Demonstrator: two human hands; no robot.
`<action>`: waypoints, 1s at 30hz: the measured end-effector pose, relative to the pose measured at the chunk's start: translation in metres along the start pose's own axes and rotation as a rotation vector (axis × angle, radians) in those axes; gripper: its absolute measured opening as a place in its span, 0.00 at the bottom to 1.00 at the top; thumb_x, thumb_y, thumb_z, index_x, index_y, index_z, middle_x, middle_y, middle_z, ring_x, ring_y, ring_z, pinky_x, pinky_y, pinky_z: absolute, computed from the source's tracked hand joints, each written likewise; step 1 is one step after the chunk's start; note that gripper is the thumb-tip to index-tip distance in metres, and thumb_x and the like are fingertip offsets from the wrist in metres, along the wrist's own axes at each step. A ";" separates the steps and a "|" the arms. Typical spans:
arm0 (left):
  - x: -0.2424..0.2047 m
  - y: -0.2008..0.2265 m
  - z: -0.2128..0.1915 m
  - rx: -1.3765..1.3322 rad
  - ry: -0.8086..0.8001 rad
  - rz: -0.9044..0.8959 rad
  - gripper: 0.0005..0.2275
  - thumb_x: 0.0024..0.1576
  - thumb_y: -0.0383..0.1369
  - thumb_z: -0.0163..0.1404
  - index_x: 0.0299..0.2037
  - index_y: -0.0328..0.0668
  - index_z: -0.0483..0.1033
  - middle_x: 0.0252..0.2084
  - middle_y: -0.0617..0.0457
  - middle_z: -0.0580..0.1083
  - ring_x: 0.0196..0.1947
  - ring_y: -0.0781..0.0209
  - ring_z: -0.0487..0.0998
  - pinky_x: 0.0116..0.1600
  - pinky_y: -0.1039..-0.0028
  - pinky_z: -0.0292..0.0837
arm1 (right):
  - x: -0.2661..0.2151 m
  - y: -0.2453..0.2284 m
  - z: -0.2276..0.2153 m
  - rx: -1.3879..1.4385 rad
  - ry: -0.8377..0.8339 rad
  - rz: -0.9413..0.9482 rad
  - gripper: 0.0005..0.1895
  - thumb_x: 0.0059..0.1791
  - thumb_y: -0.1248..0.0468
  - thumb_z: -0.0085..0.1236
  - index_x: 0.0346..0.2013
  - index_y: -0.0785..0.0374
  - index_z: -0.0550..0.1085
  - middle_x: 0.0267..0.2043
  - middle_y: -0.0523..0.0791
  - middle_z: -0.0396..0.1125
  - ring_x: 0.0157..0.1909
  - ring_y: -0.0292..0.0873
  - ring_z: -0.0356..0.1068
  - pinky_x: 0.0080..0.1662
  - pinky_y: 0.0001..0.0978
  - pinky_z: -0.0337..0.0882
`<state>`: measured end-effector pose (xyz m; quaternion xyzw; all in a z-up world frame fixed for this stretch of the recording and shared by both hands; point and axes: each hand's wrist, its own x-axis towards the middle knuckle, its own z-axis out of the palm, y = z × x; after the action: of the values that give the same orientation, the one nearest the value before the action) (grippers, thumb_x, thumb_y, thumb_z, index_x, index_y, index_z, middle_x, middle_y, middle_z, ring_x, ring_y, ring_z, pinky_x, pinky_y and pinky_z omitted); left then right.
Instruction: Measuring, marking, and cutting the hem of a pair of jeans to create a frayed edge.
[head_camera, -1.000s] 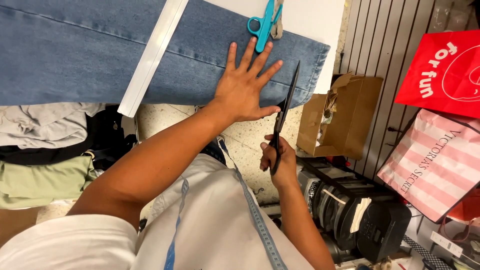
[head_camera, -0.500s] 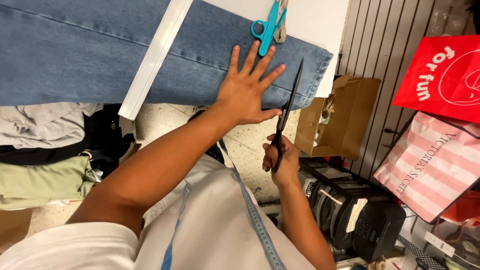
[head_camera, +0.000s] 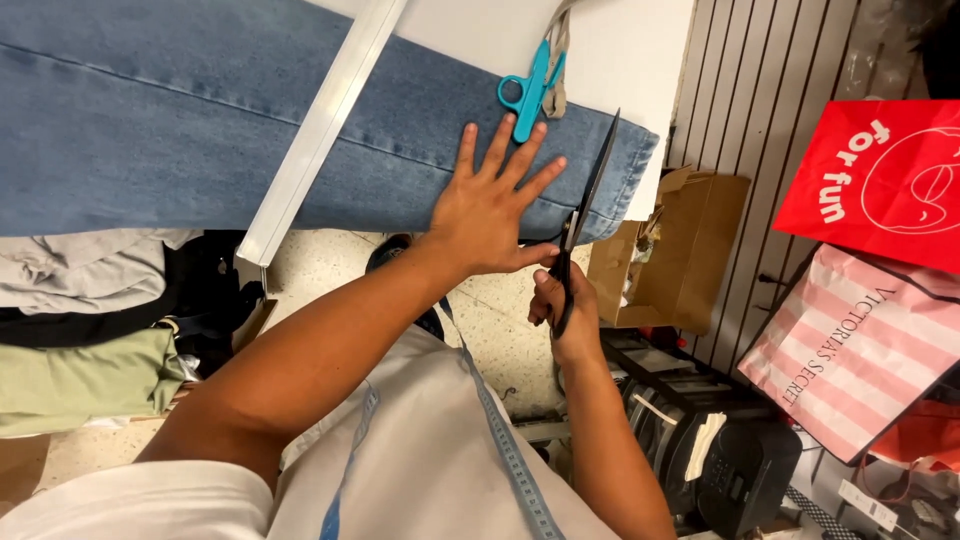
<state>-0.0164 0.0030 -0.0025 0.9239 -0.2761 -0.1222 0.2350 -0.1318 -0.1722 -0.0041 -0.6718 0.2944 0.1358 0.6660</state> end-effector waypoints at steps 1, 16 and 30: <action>0.000 -0.001 0.000 -0.002 -0.001 -0.002 0.44 0.53 0.68 0.42 0.78 0.58 0.49 0.81 0.47 0.37 0.78 0.33 0.32 0.74 0.33 0.20 | 0.000 0.004 -0.001 -0.001 0.000 0.002 0.19 0.51 0.59 0.62 0.49 0.70 0.71 0.21 0.43 0.55 0.20 0.39 0.60 0.25 0.32 0.68; 0.002 -0.007 0.005 -0.049 0.068 0.004 0.44 0.51 0.66 0.46 0.76 0.57 0.52 0.80 0.45 0.42 0.78 0.33 0.39 0.75 0.33 0.26 | 0.017 -0.017 -0.009 -0.002 -0.086 0.021 0.28 0.49 0.52 0.62 0.53 0.70 0.68 0.25 0.45 0.56 0.27 0.42 0.62 0.33 0.39 0.73; 0.015 -0.012 0.013 -0.038 0.236 -0.016 0.36 0.58 0.58 0.41 0.75 0.51 0.55 0.78 0.44 0.50 0.77 0.35 0.45 0.74 0.35 0.31 | 0.031 -0.026 0.000 -0.122 0.061 0.079 0.13 0.44 0.70 0.65 0.39 0.72 0.73 0.08 0.52 0.59 0.09 0.46 0.60 0.17 0.33 0.58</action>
<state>-0.0029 -0.0017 -0.0206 0.9294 -0.2368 -0.0197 0.2823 -0.0927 -0.1806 -0.0006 -0.7029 0.3322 0.1590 0.6085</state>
